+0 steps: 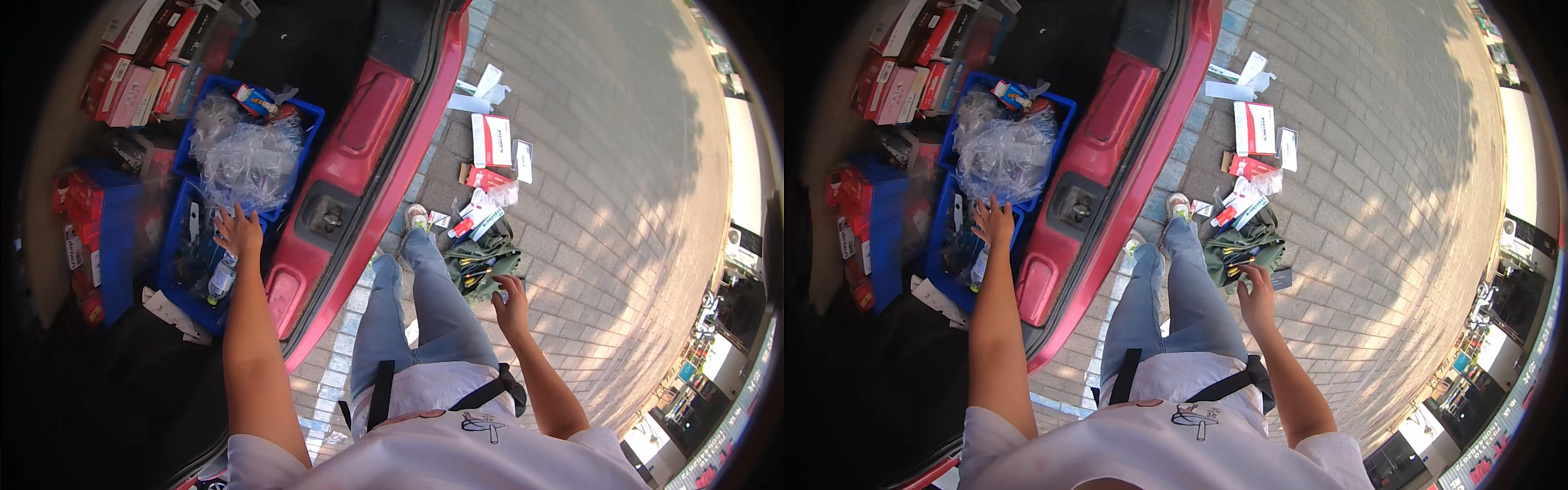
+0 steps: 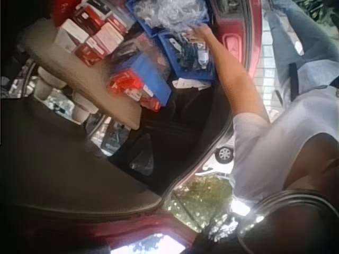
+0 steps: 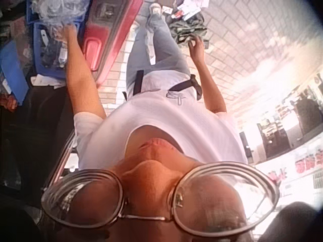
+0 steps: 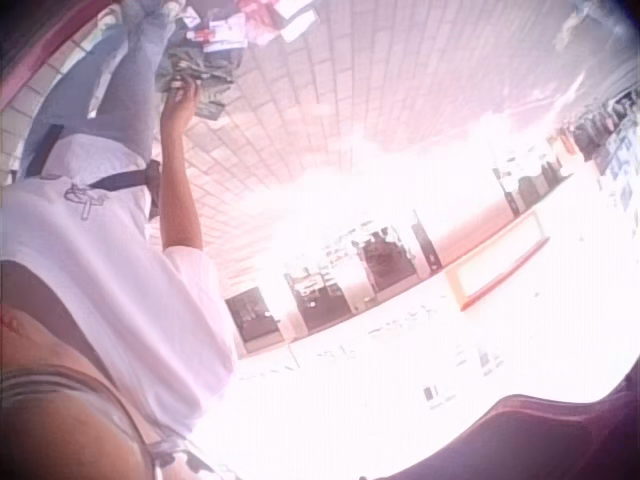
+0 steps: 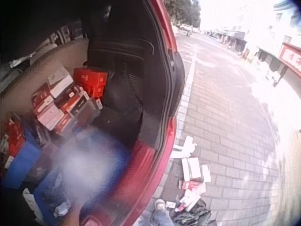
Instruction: The person rummages through blue plastic crates in the trunk of a red car, moving boxes and plastic-wrapped items. They place some items into a white plastic bag, then walk to the driver's side door, open it, and place a small wrapped item inside the car before returning to the trunk.
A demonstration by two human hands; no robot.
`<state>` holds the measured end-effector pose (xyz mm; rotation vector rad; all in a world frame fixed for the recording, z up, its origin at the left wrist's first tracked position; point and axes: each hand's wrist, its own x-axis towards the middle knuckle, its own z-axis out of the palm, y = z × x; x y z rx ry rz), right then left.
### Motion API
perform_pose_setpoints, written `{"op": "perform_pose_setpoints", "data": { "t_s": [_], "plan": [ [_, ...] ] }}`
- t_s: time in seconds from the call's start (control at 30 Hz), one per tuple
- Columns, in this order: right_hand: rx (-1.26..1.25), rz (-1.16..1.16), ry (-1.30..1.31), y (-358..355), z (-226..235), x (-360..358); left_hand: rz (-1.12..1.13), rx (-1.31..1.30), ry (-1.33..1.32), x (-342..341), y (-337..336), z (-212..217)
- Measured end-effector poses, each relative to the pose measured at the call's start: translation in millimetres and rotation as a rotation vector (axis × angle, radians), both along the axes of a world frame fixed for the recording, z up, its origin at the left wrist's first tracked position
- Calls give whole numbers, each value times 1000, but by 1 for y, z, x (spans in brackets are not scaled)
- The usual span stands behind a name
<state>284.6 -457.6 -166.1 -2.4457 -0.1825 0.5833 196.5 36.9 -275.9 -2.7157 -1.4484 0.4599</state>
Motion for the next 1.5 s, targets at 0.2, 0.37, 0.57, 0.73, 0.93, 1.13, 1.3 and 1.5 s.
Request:
{"op": "perform_pose_setpoints", "data": {
  "t_s": [0.2,0.37,0.57,0.73,0.93,1.13,1.3,1.5],
  "plan": [
    [106,-48,-14,-38,29,8,-120,28,-312,-4,-26,114],
    [284,51,6,-22,53,51,57,22,-288,-118,-129,156],
    [275,113,-119,-74,69,119,393,-137,-185,-198,-285,115],
    [292,289,-46,-73,67,142,909,-570,-170,-297,-395,99],
    [392,560,-93,-4,75,142,1195,-668,-218,-348,-496,41],
    [409,709,-32,19,78,140,1043,-462,-410,-277,-469,89],
    [301,774,36,-18,29,153,948,-405,-559,-233,-433,118],
    [-125,751,87,-169,-62,196,977,-535,-360,-240,-456,109]
  ]
}}
